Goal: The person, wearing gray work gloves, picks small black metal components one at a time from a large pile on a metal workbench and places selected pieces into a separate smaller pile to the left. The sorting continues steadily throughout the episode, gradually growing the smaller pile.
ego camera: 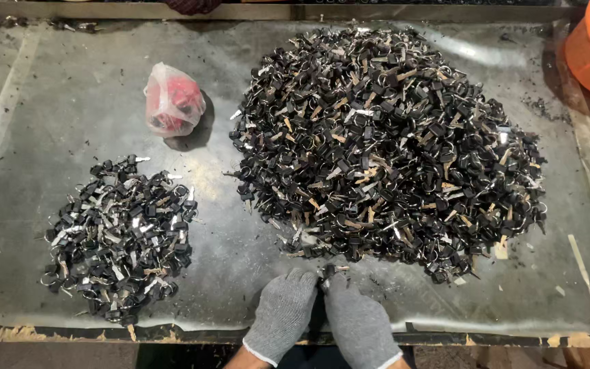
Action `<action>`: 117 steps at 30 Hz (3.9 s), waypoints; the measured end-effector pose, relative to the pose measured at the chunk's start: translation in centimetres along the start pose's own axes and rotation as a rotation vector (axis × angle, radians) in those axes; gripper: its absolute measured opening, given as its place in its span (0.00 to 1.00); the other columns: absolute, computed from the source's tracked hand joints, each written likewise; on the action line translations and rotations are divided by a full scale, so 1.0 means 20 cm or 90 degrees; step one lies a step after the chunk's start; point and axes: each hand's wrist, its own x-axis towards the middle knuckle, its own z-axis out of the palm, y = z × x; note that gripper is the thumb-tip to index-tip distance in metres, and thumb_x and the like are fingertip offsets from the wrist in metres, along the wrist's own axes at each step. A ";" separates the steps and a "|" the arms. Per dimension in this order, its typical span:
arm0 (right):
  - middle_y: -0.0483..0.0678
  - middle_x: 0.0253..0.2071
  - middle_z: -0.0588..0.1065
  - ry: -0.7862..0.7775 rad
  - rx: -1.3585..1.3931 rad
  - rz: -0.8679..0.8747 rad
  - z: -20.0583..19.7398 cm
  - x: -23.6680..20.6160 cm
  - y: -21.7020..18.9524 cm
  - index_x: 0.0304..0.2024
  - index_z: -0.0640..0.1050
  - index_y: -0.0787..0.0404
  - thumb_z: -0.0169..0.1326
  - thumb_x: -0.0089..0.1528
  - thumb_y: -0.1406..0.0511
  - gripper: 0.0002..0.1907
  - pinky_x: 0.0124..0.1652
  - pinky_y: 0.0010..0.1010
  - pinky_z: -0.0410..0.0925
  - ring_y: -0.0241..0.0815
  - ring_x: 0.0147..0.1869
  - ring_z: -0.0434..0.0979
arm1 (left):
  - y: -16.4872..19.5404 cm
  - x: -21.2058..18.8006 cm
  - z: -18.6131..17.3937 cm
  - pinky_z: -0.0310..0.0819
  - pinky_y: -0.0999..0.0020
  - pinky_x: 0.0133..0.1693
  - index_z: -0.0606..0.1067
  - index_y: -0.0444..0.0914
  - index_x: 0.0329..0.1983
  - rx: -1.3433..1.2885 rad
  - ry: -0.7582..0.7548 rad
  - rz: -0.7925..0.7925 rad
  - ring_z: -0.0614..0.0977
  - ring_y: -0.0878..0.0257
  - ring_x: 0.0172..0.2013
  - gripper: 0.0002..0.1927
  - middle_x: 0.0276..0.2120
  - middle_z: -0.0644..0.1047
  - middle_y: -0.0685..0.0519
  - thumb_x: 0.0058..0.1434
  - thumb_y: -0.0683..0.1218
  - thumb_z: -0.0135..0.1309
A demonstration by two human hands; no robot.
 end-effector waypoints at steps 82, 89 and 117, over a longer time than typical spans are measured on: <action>0.52 0.36 0.82 -0.137 0.127 0.173 -0.16 -0.08 0.06 0.57 0.67 0.58 0.50 0.69 0.57 0.18 0.40 0.40 0.80 0.50 0.40 0.86 | 0.03 0.13 -0.06 0.75 0.59 0.35 0.77 0.44 0.62 0.131 -0.005 0.127 0.80 0.58 0.34 0.26 0.34 0.78 0.51 0.58 0.40 0.58; 0.51 0.36 0.81 -0.164 0.121 0.050 -0.11 -0.06 0.07 0.65 0.65 0.54 0.50 0.66 0.55 0.26 0.36 0.40 0.80 0.48 0.35 0.85 | 0.04 0.03 -0.02 0.76 0.56 0.36 0.77 0.40 0.50 -0.043 0.036 -0.148 0.83 0.52 0.33 0.19 0.32 0.81 0.50 0.55 0.46 0.62; 0.55 0.35 0.81 -0.108 0.041 -0.032 -0.03 0.03 0.03 0.57 0.68 0.64 0.48 0.69 0.63 0.16 0.35 0.43 0.77 0.53 0.37 0.85 | 0.06 0.05 -0.05 0.76 0.57 0.38 0.70 0.32 0.61 -0.068 -0.042 -0.113 0.82 0.49 0.36 0.28 0.37 0.80 0.47 0.55 0.40 0.58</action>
